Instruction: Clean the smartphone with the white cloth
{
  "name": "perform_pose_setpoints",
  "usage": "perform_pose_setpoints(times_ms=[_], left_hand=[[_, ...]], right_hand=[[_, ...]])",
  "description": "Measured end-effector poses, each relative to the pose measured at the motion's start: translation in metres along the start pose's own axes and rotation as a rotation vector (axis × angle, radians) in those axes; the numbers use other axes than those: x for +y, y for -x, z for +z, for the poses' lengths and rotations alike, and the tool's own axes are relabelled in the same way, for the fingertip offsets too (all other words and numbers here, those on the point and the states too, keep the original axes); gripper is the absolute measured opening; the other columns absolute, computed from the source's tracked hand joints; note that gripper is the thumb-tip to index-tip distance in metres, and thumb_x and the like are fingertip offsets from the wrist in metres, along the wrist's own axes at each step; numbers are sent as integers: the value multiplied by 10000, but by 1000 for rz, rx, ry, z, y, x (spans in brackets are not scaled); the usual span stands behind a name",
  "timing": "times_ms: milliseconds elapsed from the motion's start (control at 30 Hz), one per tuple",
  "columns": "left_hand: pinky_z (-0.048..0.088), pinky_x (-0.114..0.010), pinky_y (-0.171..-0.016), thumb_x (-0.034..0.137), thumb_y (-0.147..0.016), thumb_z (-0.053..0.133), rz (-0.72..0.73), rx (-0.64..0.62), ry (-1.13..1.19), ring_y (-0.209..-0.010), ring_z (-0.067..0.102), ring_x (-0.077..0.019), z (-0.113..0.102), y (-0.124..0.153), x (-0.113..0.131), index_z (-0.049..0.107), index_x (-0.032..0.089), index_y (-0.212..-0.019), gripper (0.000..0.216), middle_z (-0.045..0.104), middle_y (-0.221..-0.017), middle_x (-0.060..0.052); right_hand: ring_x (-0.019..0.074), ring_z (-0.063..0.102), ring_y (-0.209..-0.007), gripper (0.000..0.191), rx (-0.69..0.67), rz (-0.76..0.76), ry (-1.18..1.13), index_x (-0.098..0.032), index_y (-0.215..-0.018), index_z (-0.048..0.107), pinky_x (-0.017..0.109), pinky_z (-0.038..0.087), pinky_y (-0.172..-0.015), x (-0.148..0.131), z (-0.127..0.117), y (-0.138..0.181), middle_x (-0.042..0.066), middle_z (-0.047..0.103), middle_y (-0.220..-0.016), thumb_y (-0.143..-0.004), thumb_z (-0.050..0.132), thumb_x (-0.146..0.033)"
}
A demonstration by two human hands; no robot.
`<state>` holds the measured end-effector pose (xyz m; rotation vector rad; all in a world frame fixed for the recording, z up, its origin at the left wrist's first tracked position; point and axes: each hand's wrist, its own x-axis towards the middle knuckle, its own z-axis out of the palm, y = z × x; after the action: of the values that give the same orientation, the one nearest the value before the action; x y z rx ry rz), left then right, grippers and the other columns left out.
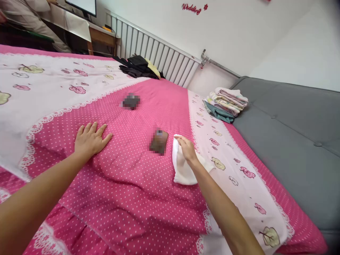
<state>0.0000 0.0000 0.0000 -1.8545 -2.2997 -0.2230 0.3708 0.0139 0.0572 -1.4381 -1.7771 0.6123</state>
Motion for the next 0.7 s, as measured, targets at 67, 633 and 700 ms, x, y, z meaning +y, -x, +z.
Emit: perform_pose_setpoints(times_ms=[67, 633, 700], left_hand=[[128, -449, -1101, 619, -861, 169, -2, 0, -4, -1377, 243, -317, 0, 0, 0, 295, 183, -1446, 741, 311, -1490, -165], [116, -454, -1104, 617, -855, 159, -6, 7, 25, -1373, 251, -322, -1, 1, 2, 319, 177, -1438, 748, 319, -1484, -169], [118, -452, -1105, 617, -856, 157, -7, -1, 22, -1376, 246, -319, -2, 1, 2, 317, 182, -1439, 745, 317, -1487, -164]], right_hand=[[196, 622, -1035, 299, 19, -53, -31, -175, -1067, 629, 327, 454, -949, -3, 17, 2, 63, 672, -1135, -816, 518, -293], [203, 468, -1264, 664, -324, -218, 261, -103, -1403, 288, 378, 380, -1041, 2, 67, 33, 149, 495, -1372, -751, 364, -4], [183, 435, -1289, 591, -332, -250, 259, -127, -1314, 443, 367, 337, -1080, 7, 69, 29, 119, 491, -1381, -747, 347, 10]])
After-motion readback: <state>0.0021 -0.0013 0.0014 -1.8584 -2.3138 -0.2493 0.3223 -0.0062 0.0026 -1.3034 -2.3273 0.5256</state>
